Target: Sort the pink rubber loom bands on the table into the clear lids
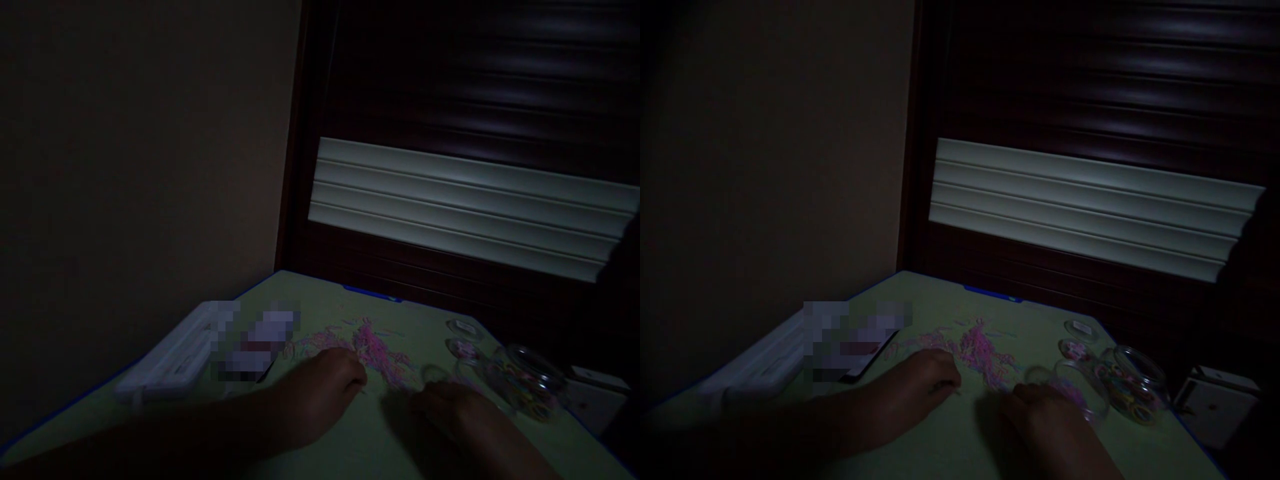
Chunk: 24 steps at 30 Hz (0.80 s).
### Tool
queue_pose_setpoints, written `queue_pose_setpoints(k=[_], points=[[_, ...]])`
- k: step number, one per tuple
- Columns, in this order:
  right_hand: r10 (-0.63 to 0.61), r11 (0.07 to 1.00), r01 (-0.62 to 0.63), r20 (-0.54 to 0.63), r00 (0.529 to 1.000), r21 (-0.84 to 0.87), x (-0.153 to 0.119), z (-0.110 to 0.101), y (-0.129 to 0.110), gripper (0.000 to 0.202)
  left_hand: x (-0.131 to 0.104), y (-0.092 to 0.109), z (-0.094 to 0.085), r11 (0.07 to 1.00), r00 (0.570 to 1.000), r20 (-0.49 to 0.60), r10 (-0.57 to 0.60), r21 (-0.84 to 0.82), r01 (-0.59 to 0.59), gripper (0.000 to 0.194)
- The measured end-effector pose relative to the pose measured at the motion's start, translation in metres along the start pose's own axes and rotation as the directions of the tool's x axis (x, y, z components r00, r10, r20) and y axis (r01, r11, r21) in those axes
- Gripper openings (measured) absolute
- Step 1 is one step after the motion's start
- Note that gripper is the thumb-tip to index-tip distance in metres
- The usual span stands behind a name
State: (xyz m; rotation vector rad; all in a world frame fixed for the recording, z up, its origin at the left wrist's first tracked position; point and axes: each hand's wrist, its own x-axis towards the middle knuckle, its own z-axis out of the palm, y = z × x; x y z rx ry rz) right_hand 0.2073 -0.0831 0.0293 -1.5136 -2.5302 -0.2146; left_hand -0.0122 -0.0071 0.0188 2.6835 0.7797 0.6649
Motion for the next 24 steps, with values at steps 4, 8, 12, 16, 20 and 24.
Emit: queue_pose_setpoints(k=[4,8,12,16,20,24], points=[[0.016,1.000,-0.016,0.002,1.000,-0.015,-0.001,0.000,0.001,0.016,0.005,0.003,0.016,0.995,0.998,-0.057,-0.035,-0.091,0.030,0.019],[-0.025,0.999,0.025,-0.009,1.000,-0.048,0.001,0.001,0.003,0.017,0.006,0.007,0.020,0.963,0.989,-0.111,-0.099,-0.260,0.067,0.014],[-0.025,1.000,0.024,-0.038,0.999,-0.017,0.001,-0.001,0.001,0.017,0.004,0.010,0.025,0.906,0.984,-0.088,-0.156,-0.410,0.107,0.010],[-0.025,1.000,0.026,-0.074,0.997,0.013,0.000,-0.003,-0.002,0.019,0.001,0.011,0.032,0.896,0.982,-0.051,-0.183,-0.419,0.146,0.010],[-0.045,0.999,0.047,-0.114,0.993,0.016,0.000,-0.002,-0.004,0.019,0.000,0.012,0.034,0.907,0.985,-0.058,-0.164,-0.402,0.127,0.010],[-0.099,0.995,0.100,-0.131,0.986,0.004,0.002,0.000,-0.004,0.017,0.000,0.011,0.033,0.907,0.983,-0.059,-0.174,-0.399,0.136,0.010]])
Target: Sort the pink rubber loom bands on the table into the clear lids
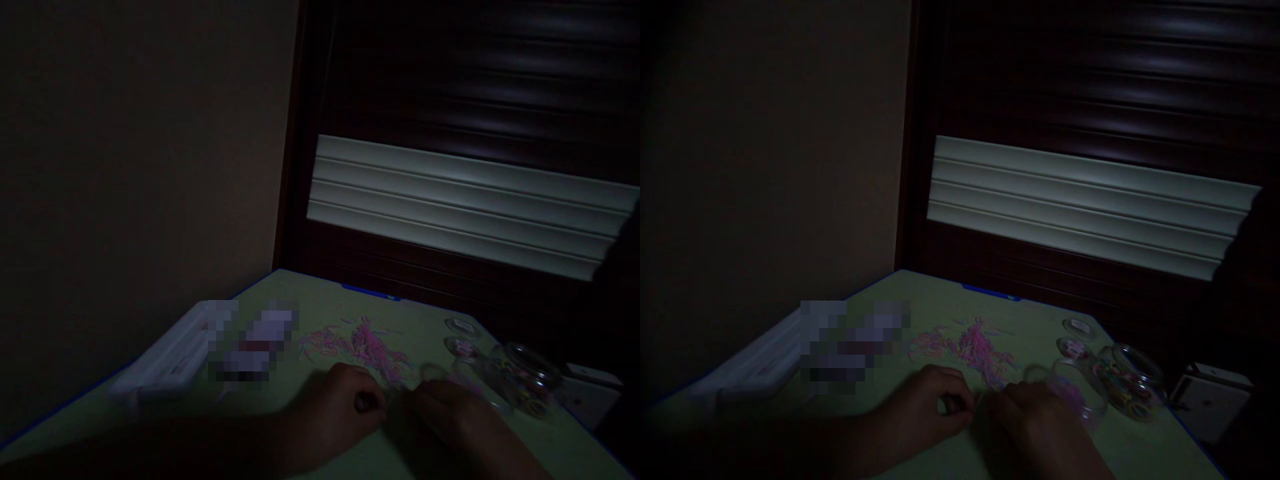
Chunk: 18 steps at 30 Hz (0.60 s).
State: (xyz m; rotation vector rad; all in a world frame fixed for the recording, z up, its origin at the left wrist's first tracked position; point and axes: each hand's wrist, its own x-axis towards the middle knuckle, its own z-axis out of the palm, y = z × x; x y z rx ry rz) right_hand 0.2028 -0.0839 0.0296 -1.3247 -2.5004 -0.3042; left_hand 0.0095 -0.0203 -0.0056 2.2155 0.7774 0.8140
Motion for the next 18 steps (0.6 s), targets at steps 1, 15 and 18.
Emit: queue_pose_setpoints(k=[1,15,18], points=[[-0.004,1.000,0.004,0.003,1.000,0.007,-0.0002,-0.0001,0.0003,0.018,0.0001,0.0000,0.0000,1.000,1.000,0.000,0.001,-0.003,-0.001,0.010],[-0.008,1.000,0.007,0.008,1.000,0.026,0.0001,0.0006,-0.0004,0.038,-0.0015,0.0057,-0.0012,0.995,0.997,0.033,0.071,0.072,-0.074,0.010],[-0.031,0.999,0.031,0.011,0.999,0.033,0.0004,0.0002,0.0009,0.030,-0.0014,0.0061,-0.0009,0.991,0.996,0.036,0.085,0.100,-0.088,0.010]])
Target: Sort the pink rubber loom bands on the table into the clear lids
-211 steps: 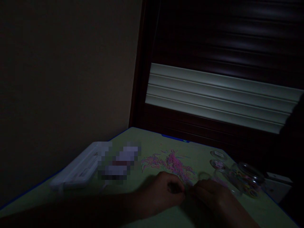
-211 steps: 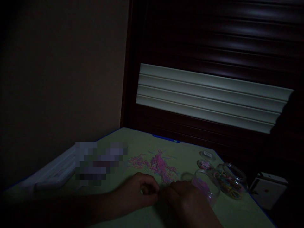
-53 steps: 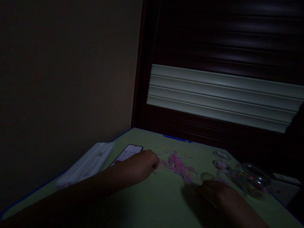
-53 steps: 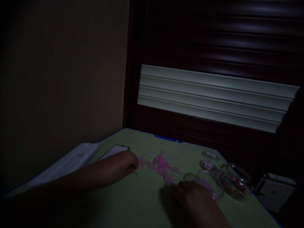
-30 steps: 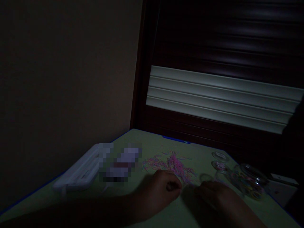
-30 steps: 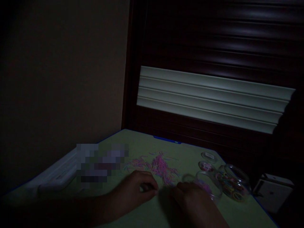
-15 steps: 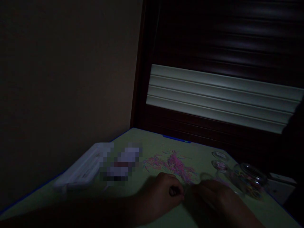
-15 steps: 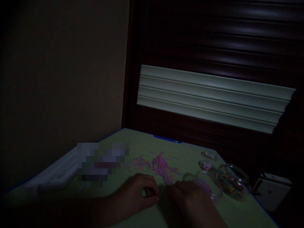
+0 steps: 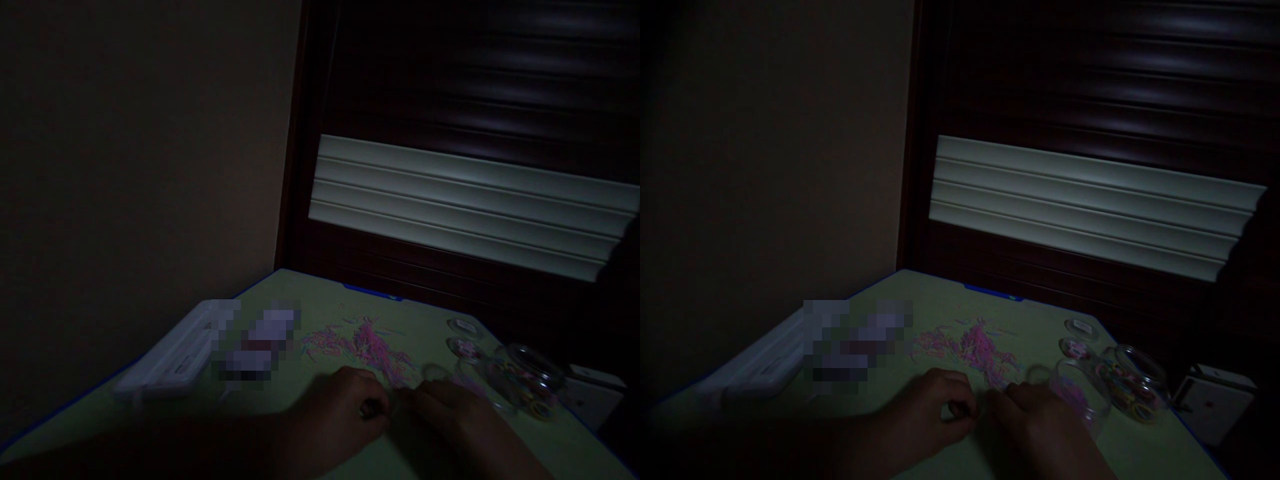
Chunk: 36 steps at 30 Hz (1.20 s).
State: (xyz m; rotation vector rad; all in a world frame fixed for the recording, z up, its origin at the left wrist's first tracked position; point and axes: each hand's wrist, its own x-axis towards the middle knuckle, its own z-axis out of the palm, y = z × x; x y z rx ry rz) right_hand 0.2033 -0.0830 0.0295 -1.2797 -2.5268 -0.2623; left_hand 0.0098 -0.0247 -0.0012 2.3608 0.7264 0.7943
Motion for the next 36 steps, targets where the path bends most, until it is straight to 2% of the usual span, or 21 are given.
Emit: queue_pose_setpoints(k=[5,26,32,36], points=[[-0.017,0.999,0.016,-0.021,1.000,-0.031,-0.001,0.003,0.001,0.020,0.001,-0.001,0.000,1.000,1.000,0.003,0.011,-0.003,-0.011,0.011],[0.022,0.999,-0.023,-0.022,1.000,-0.031,-0.004,-0.002,0.002,0.022,0.001,-0.001,0.000,1.000,0.999,0.022,-0.026,-0.008,0.026,0.010],[0.074,0.989,-0.079,-0.047,0.996,-0.123,-0.004,-0.005,-0.001,0.019,0.000,0.000,0.000,0.999,0.999,0.015,-0.032,-0.008,0.033,0.009],[0.180,0.962,-0.196,-0.102,0.978,-0.189,-0.005,-0.012,0.002,0.021,0.000,0.000,0.000,0.999,0.999,0.019,-0.030,-0.021,0.031,0.009]])
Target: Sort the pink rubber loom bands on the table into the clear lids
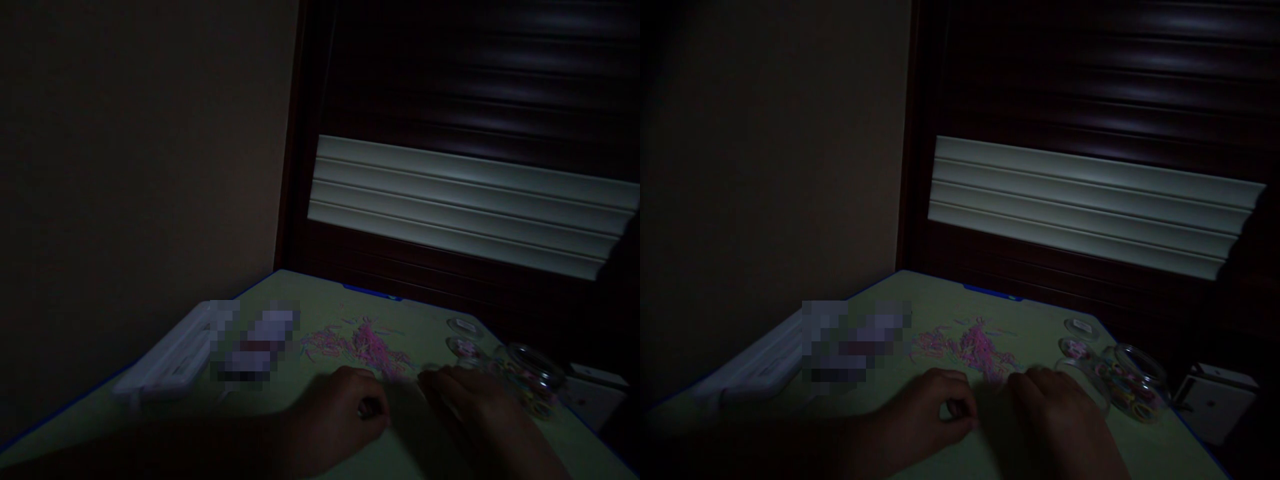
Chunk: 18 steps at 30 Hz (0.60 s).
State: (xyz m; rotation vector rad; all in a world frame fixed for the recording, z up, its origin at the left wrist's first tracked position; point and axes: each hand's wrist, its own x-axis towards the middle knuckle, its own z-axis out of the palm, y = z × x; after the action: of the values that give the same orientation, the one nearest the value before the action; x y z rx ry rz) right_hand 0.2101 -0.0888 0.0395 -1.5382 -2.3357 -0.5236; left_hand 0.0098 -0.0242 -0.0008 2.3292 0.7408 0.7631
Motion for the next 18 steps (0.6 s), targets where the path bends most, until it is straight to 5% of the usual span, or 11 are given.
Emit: queue_pose_setpoints(k=[6,12,18], points=[[0.136,0.962,-0.160,-0.118,0.984,-0.224,-0.007,-0.009,0.015,0.025,0.000,-0.001,-0.001,1.000,1.000,0.000,0.003,0.001,-0.003,0.008],[0.327,0.876,-0.329,-0.067,0.943,-0.353,-0.015,-0.017,0.021,0.030,0.000,0.001,-0.002,1.000,1.000,0.019,0.000,-0.005,0.001,0.009],[0.356,0.834,-0.354,-0.078,0.931,-0.424,-0.020,-0.018,0.024,0.026,-0.001,0.002,-0.003,1.000,1.000,0.010,0.010,0.000,-0.011,0.009]])
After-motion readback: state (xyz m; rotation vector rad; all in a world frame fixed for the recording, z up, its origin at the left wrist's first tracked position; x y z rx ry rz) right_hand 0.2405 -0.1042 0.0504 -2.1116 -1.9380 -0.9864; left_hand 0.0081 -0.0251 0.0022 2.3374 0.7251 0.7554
